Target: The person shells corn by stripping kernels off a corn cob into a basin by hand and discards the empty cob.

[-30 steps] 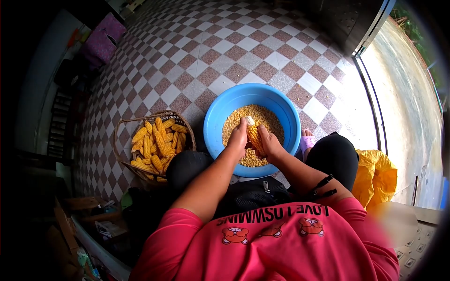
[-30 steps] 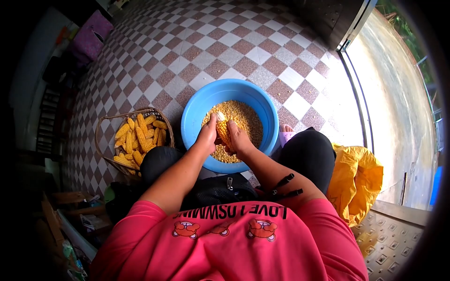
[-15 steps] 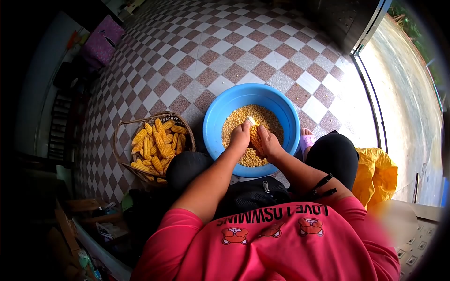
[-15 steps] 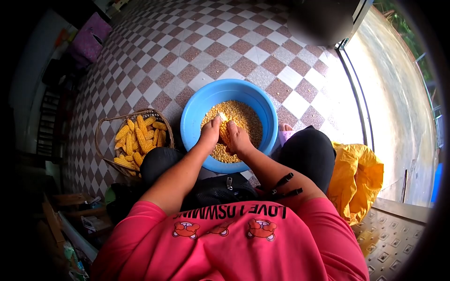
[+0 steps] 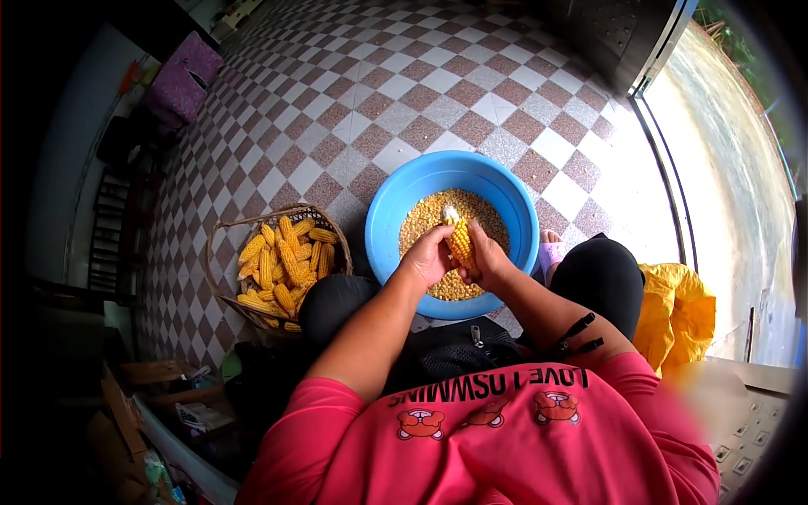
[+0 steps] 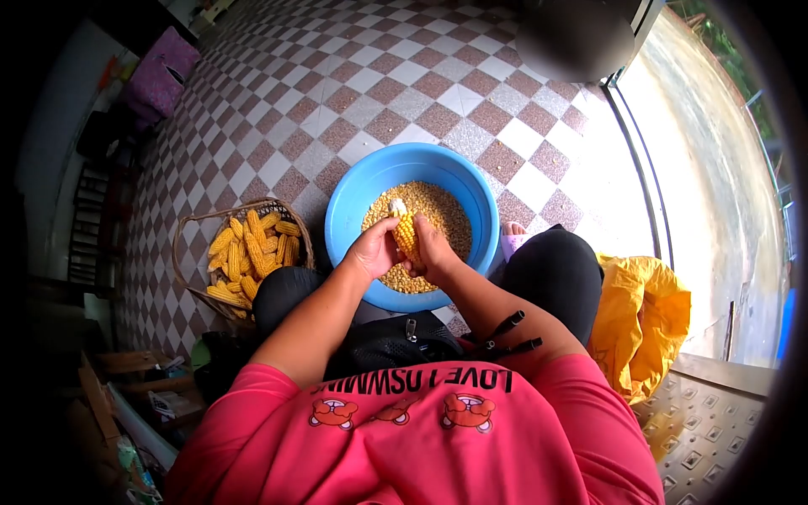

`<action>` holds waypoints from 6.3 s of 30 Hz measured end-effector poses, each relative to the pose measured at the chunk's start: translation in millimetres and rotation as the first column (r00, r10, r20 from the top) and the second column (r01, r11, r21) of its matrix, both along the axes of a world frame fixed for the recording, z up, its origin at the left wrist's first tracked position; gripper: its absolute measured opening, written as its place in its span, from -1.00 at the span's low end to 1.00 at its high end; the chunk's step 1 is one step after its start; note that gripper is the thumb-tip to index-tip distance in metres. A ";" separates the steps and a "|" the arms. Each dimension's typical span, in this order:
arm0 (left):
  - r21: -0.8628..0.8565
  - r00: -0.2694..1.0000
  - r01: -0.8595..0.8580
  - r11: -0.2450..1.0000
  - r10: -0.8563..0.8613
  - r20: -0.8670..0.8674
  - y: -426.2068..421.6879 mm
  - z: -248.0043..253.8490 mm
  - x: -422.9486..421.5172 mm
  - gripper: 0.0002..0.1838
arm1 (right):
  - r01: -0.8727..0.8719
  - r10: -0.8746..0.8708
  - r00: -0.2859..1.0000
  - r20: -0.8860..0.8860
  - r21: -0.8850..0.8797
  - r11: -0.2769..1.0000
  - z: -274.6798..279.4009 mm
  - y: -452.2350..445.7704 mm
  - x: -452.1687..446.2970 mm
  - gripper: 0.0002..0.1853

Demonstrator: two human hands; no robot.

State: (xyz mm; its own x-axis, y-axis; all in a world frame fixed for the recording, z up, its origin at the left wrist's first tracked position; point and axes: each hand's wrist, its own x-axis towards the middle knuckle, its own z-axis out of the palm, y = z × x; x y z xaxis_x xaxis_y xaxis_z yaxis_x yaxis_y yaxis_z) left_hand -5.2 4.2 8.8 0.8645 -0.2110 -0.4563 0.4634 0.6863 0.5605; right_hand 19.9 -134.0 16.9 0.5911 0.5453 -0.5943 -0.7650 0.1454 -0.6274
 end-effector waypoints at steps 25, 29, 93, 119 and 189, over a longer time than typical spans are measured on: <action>0.473 0.998 0.050 0.880 -0.061 0.008 -6.9 13.2 -5.1 -0.53 | -0.045 0.266 0.841 0.471 -0.428 0.902 -4.8 -5.6 21.9 -0.49; 0.602 0.985 0.090 0.793 -0.160 0.063 -6.5 18.1 -9.5 -0.49 | 0.022 0.289 0.756 0.588 -0.464 0.886 -21.9 -3.8 21.2 -0.48; 0.339 0.987 0.159 0.927 -0.140 -0.081 1.5 26.0 -8.0 -0.52 | -0.058 0.121 0.918 0.378 -0.173 0.983 -0.3 -13.3 21.7 -0.60; 0.501 0.994 0.093 0.860 -0.111 0.007 -4.4 18.2 -4.7 -0.37 | -0.128 0.152 0.935 0.320 -0.094 0.987 -27.8 -13.6 25.5 -0.40; 0.163 0.997 0.071 0.984 -0.066 -0.037 4.0 13.5 -6.5 -0.66 | -0.068 0.060 0.990 0.127 0.062 0.996 2.4 0.2 15.1 -0.67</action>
State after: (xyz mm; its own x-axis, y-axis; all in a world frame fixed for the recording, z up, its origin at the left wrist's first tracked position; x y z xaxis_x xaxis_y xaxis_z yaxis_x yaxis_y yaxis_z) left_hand -11.7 8.2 22.4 0.8351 -0.1895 -0.5164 0.5256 0.5520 0.6473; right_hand 35.0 -133.8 19.3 0.6209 0.6202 -0.4794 -0.6905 0.1432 -0.7090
